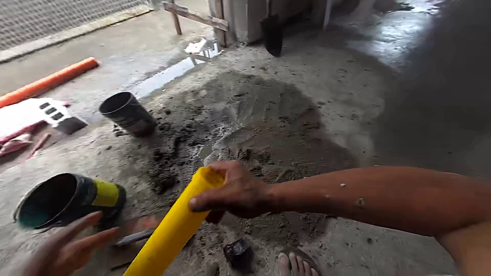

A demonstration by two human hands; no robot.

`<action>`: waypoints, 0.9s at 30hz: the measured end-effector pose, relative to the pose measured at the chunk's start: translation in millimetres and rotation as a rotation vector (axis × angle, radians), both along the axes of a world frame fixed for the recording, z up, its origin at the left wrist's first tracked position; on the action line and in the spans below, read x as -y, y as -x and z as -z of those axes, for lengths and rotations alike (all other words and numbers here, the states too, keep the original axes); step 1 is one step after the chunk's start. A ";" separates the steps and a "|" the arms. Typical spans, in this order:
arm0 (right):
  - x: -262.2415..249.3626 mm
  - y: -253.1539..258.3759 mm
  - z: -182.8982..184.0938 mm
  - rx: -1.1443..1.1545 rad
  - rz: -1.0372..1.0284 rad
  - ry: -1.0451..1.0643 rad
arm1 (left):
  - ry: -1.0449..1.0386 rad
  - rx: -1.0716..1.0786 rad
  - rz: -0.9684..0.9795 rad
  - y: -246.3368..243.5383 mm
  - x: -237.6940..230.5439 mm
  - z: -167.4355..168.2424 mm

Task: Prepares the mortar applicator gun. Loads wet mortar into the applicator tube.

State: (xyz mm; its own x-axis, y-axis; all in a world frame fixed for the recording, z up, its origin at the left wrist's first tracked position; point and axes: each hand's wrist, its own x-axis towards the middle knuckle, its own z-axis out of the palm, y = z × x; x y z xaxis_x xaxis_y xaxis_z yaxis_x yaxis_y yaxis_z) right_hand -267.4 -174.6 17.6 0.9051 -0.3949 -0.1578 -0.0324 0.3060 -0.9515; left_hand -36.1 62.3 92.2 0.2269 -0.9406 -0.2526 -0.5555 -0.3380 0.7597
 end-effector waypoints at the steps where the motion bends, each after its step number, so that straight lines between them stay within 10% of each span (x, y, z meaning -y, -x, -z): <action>1: -5.3 -3.9 3.5 -0.030 -0.024 -0.011 | -0.042 0.022 0.098 19.6 22.6 10.1; 6: 18.4 15.2 33.1 -0.192 -0.288 0.128 | -0.256 0.232 0.184 46.7 65.9 82.8; 12: 167.1 175.2 155.2 -1.090 -0.401 1.016 | -0.348 0.201 0.197 25.0 89.2 114.6; 16: 184.9 261.0 207.0 -1.404 -0.617 0.640 | -0.379 0.215 0.178 8.2 101.8 144.9; 21: 128.7 258.1 230.5 -1.191 -0.171 0.101 | -0.472 0.184 0.223 8.6 122.4 149.3; 27: 91.3 170.4 247.3 -1.025 -0.127 0.371 | -0.510 0.207 0.246 21.0 140.6 153.3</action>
